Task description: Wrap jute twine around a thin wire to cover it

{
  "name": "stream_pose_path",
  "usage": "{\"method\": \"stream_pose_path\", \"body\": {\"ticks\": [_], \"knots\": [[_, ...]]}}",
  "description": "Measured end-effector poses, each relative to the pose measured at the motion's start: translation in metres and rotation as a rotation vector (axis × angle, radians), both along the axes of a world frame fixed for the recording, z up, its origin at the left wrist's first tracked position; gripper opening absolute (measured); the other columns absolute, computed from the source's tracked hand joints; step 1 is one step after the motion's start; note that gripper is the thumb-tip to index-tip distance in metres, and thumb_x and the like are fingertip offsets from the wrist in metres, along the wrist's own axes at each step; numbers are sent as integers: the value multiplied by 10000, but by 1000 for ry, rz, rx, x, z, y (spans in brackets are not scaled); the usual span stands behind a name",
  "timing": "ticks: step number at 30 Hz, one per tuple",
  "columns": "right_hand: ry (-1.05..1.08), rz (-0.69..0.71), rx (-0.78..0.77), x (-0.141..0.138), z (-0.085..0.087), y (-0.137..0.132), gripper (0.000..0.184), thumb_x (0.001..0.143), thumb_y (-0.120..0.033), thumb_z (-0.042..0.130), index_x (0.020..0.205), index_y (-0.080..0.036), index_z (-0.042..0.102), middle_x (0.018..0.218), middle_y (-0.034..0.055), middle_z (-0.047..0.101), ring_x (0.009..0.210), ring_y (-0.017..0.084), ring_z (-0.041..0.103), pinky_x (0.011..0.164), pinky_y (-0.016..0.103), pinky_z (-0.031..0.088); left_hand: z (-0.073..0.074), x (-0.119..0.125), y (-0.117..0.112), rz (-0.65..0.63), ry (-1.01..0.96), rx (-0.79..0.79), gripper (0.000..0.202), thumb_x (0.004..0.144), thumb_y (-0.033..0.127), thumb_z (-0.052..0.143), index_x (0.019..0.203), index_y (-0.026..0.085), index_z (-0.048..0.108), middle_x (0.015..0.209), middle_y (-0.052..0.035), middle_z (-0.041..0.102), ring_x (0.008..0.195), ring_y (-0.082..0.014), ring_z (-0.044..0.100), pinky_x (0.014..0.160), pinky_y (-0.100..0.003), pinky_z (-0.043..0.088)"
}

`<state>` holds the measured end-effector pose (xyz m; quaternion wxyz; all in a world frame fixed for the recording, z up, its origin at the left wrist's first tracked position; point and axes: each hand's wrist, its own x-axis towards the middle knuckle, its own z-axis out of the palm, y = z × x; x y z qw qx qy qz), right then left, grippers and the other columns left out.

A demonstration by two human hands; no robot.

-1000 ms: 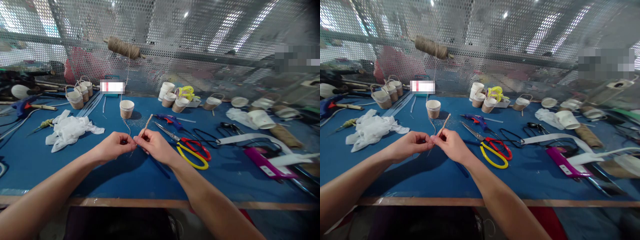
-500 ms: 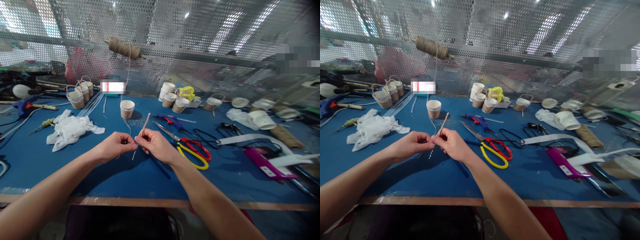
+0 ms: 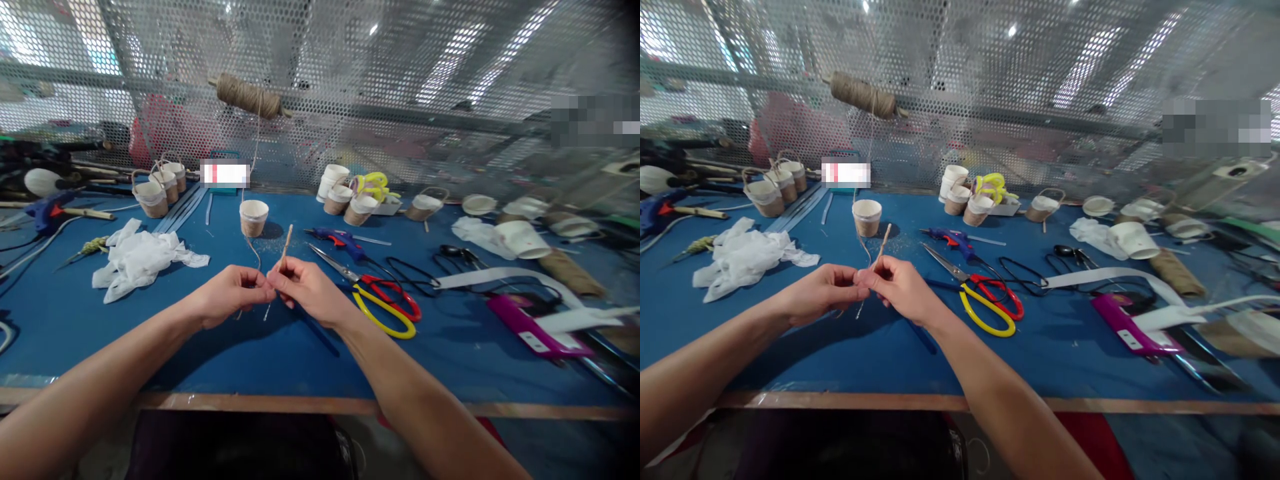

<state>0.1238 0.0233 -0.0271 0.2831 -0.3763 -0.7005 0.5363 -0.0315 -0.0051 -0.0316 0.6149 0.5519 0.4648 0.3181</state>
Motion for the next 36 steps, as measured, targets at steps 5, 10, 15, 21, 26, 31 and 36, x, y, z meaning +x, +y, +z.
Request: {"method": "stream_pose_path", "body": {"ticks": [5, 10, 15, 21, 26, 31, 36], "knots": [[21, 40, -29, 3, -1, 2, 252, 756, -400, 532, 713, -158, 478, 569, -39, 449, 480, 66, 417, 441, 204, 352, -2, -2, 2, -5, 10, 12, 257, 663, 373, 601, 638, 139, 497, 501, 64, 396, 414, -39, 290, 402, -197, 189], [-106, -7, 70, 3, 0, 2, 268, 774, -411, 504, 695, -157, 469, 501, -52, 432, 424, 64, 386, 421, 211, 303, -2, -1, 2, 18, 121, 93, 258, 674, 382, 578, 621, 143, 499, 497, 65, 399, 415, -41, 282, 408, -196, 194], [-183, -88, 133, -1, 2, -1, 301, 756, -430, 522, 633, -163, 454, 460, -56, 417, 419, 66, 367, 419, 215, 269, -3, 1, 1, 39, 148, 126, 265, 680, 358, 571, 571, 145, 456, 480, 71, 361, 426, -42, 267, 410, -197, 182], [-36, -17, 26, -1, 0, 0, 291, 733, -439, 548, 682, -161, 480, 566, -41, 450, 464, 63, 392, 424, 206, 313, -2, 0, 1, -4, 45, 53, 259, 675, 368, 587, 627, 130, 499, 513, 65, 367, 435, -38, 274, 412, -197, 187], [51, 61, -48, 3, 0, 2, 259, 754, -410, 535, 699, -161, 485, 575, -41, 442, 488, 65, 414, 443, 201, 356, 0, -3, 1, -26, -38, -13, 267, 663, 372, 609, 641, 125, 509, 537, 54, 406, 441, -37, 307, 410, -192, 200], [-18, 11, 24, 4, 1, 3, 246, 767, -392, 522, 698, -158, 487, 535, -47, 446, 445, 62, 402, 434, 207, 338, 2, -5, 1, -46, 17, 40, 205, 683, 331, 586, 694, 131, 545, 578, 42, 461, 470, -47, 337, 426, -194, 231], [-127, -42, 76, 3, 3, 1, 248, 785, -379, 496, 683, -153, 477, 473, -54, 426, 413, 64, 386, 419, 211, 301, 6, -2, -1, -3, 89, 76, 178, 688, 300, 566, 672, 127, 525, 565, 47, 456, 477, -49, 330, 433, -192, 235]]}}
